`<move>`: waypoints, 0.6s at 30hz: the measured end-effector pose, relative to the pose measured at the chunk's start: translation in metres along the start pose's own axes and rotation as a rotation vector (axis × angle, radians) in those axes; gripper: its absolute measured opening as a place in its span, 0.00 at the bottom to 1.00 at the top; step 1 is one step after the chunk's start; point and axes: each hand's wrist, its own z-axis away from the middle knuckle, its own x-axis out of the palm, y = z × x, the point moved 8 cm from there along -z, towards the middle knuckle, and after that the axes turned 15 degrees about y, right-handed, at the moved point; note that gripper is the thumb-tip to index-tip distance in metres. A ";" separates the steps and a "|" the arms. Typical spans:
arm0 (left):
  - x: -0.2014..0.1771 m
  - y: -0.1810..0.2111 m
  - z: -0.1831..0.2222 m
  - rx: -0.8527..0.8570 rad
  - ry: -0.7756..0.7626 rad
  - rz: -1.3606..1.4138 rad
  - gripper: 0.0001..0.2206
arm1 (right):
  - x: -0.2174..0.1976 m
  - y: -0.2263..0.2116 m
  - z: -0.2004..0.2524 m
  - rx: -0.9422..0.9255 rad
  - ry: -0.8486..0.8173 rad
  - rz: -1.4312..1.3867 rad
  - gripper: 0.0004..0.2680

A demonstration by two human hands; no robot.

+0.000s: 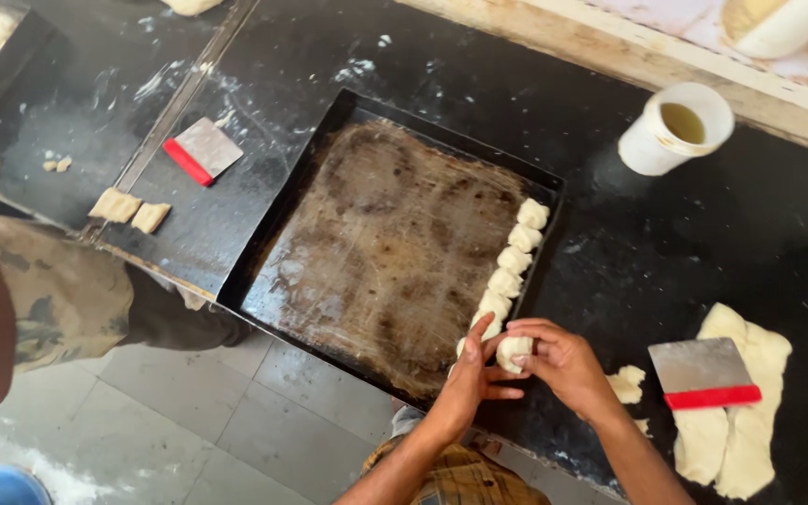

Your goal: The person cuts dough into small segments using a metal scraper and rolls them into small balls by hand. The balls are then placed onto metal baking trays.

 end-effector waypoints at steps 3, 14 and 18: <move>-0.044 0.021 -0.009 0.101 0.213 0.000 0.38 | 0.034 -0.011 -0.023 -0.059 -0.082 0.056 0.13; -0.206 0.109 0.044 0.697 0.813 0.007 0.18 | 0.174 0.028 0.010 -0.305 -0.598 1.142 0.13; -0.191 0.086 0.032 0.586 0.763 -0.001 0.15 | 0.156 -0.016 0.018 -0.471 -0.315 0.920 0.21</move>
